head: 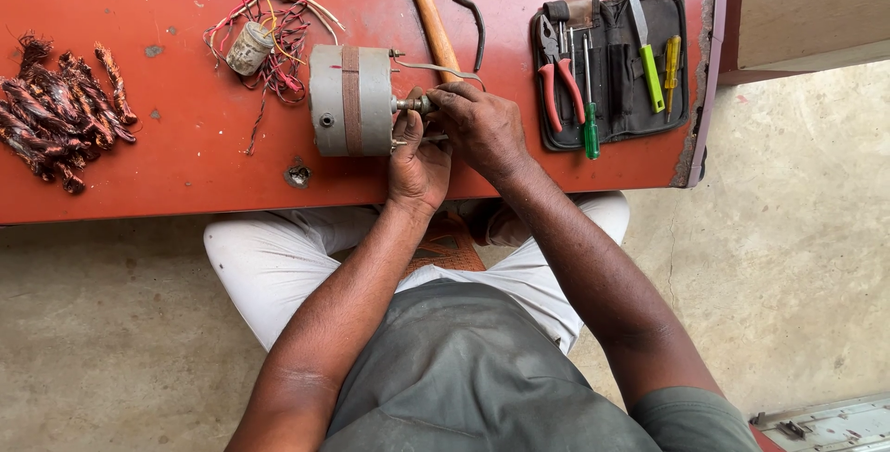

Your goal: Repairing or rewinding an electric fan motor using tools and copper wire.

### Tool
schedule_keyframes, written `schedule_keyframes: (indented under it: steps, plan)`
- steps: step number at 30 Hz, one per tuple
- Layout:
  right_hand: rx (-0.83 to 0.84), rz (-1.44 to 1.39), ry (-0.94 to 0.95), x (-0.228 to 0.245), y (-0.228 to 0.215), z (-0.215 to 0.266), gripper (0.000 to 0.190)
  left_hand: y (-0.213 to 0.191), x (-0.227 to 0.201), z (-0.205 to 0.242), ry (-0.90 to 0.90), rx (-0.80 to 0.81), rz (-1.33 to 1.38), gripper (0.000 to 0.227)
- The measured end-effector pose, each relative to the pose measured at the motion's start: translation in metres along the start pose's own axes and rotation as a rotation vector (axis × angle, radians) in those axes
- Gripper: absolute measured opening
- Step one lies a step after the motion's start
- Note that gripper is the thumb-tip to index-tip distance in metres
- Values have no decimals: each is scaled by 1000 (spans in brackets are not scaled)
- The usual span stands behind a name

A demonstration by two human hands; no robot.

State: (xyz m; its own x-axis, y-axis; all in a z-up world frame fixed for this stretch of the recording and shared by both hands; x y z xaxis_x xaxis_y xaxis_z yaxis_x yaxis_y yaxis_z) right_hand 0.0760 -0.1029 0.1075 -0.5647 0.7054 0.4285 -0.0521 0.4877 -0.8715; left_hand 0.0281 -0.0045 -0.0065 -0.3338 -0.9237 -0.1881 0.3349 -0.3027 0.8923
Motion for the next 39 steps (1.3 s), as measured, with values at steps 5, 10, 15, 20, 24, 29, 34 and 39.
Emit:
schedule_keyframes:
  steps: [5,10,15,20,24,29,34,39]
  plan:
    - [-9,34,-4,7,-2,2,29,-5,3,-5,6,-60,7,57]
    - [-36,50,0,8,-1,5,28,-2,1,-6,28,-78,9,60]
    - [-54,59,1,9,-1,4,28,-7,2,-9,23,-64,11,62]
    - [-52,57,10,9,0,4,27,-7,2,-8,27,-50,17,59]
    - [-64,47,10,9,0,4,25,-10,3,-10,30,-34,17,57]
    - [-65,44,14,9,-2,3,25,-5,0,-9,23,-39,18,56]
    - [-55,42,10,9,-2,3,25,-5,0,-8,17,-33,14,54]
    - [-41,51,7,8,-1,3,26,-6,0,-9,17,-21,24,51]
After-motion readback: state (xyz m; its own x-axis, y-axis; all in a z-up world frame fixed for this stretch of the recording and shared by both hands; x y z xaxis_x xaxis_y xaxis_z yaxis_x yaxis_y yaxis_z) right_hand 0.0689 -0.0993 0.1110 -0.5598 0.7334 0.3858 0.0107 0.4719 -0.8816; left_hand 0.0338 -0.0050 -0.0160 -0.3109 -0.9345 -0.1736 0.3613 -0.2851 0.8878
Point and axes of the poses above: each hand's wrist, its own z-axis away from the middle knuckle, its own y-axis out of the palm, x = y × z, the point moved 4 cm from there along -z, towards the middle knuckle, and after that the axes turned 9 degrees about -y, right-handed, at the moved point
